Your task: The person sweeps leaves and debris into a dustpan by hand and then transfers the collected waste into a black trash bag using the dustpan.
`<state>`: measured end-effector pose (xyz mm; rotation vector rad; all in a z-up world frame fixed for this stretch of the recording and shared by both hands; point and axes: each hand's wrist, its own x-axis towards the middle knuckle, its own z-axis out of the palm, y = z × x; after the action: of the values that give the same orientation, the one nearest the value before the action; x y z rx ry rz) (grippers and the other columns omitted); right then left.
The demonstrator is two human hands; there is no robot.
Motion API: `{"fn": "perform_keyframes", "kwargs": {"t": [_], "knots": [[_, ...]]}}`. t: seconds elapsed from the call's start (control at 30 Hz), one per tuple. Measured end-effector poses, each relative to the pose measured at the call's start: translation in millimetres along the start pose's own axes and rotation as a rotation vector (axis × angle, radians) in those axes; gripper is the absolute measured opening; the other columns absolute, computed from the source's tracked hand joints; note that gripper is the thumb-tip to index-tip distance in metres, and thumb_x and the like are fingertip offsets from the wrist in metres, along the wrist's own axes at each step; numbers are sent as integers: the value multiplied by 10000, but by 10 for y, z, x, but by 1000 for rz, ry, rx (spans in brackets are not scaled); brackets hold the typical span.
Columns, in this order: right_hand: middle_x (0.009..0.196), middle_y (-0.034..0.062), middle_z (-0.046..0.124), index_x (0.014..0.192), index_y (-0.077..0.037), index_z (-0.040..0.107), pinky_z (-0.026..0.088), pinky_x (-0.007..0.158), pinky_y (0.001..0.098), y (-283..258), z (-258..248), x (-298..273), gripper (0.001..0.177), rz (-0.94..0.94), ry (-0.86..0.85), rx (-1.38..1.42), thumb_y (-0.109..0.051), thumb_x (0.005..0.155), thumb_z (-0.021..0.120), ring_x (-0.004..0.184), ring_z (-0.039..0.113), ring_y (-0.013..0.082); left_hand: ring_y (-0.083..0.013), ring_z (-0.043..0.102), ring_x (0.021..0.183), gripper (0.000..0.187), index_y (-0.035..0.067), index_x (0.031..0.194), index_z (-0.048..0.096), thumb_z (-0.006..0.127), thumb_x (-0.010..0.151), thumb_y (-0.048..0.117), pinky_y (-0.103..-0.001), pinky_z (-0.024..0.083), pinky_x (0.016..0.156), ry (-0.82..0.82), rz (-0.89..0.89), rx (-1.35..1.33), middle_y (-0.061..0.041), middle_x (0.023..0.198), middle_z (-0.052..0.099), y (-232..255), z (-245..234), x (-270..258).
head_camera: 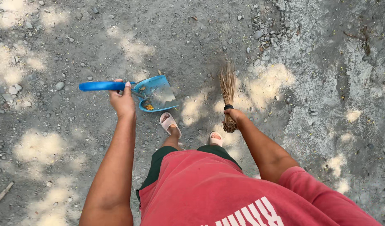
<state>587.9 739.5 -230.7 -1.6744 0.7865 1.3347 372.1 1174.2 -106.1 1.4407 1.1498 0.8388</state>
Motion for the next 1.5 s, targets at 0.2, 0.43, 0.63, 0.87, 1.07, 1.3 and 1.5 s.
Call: {"fn": "perform_keyframes", "kwargs": {"t": [0.2, 0.43, 0.63, 0.87, 1.07, 1.3, 1.5], "knots": [[819, 214, 699, 1095, 52, 592, 600, 511, 449, 161, 935, -188, 425, 173, -299, -160, -315, 899, 676, 590, 707, 302, -151, 636, 1045, 293, 79, 1214, 598, 754, 967, 92, -310, 534, 943, 7, -35, -59, -46, 1144, 648, -281, -4, 850], [866, 206, 706, 1339, -76, 508, 597, 500, 432, -18, 1330, -1213, 600, -106, -194, -474, -234, 800, 719, 607, 709, 310, -159, 673, 989, 288, 68, 1172, 635, 783, 926, 93, -308, 554, 905, 35, -4, -8, -50, 1096, 678, -609, 205, 1335], [1054, 188, 713, 1501, -100, 387, 562, 718, 416, -591, 1799, -813, 856, -316, -41, -607, -247, 760, 790, 831, 703, 290, -158, 703, 974, 281, 92, 1152, 652, 804, 920, 135, -316, 589, 877, 34, -30, 97, -52, 1105, 682, -468, 271, 1441], [1074, 187, 730, 1372, -18, 584, 579, 764, 409, -606, 2528, -154, 704, -280, -174, -850, -259, 751, 812, 868, 723, 284, -170, 682, 1005, 318, 81, 1172, 639, 818, 912, 119, -328, 574, 904, 12, 2, 60, -61, 1131, 667, -562, 256, 1449], [1102, 128, 731, 1485, -73, 465, 588, 761, 343, -580, 2263, -818, 830, -454, -518, -892, -263, 780, 859, 885, 740, 183, -166, 677, 1020, 338, 62, 1186, 632, 816, 906, 107, -322, 569, 930, 18, -44, 22, -59, 1139, 661, -663, 174, 1492], [948, 201, 683, 1551, -192, 319, 580, 545, 425, -801, 1822, -1672, 911, -207, -194, -705, -174, 733, 718, 618, 696, 286, -165, 669, 1045, 349, 58, 1209, 627, 813, 916, 99, -322, 564, 954, 35, -29, 16, -61, 1157, 663, -763, 57, 1430], [1029, 216, 701, 1454, -62, 476, 600, 614, 435, -506, 2056, -357, 717, -157, -143, -481, -166, 795, 740, 720, 718, 294, -165, 664, 1060, 332, 61, 1203, 621, 791, 919, 78, -316, 554, 975, 21, -43, -30, -62, 1168, 652, -731, 51, 1351]]}}
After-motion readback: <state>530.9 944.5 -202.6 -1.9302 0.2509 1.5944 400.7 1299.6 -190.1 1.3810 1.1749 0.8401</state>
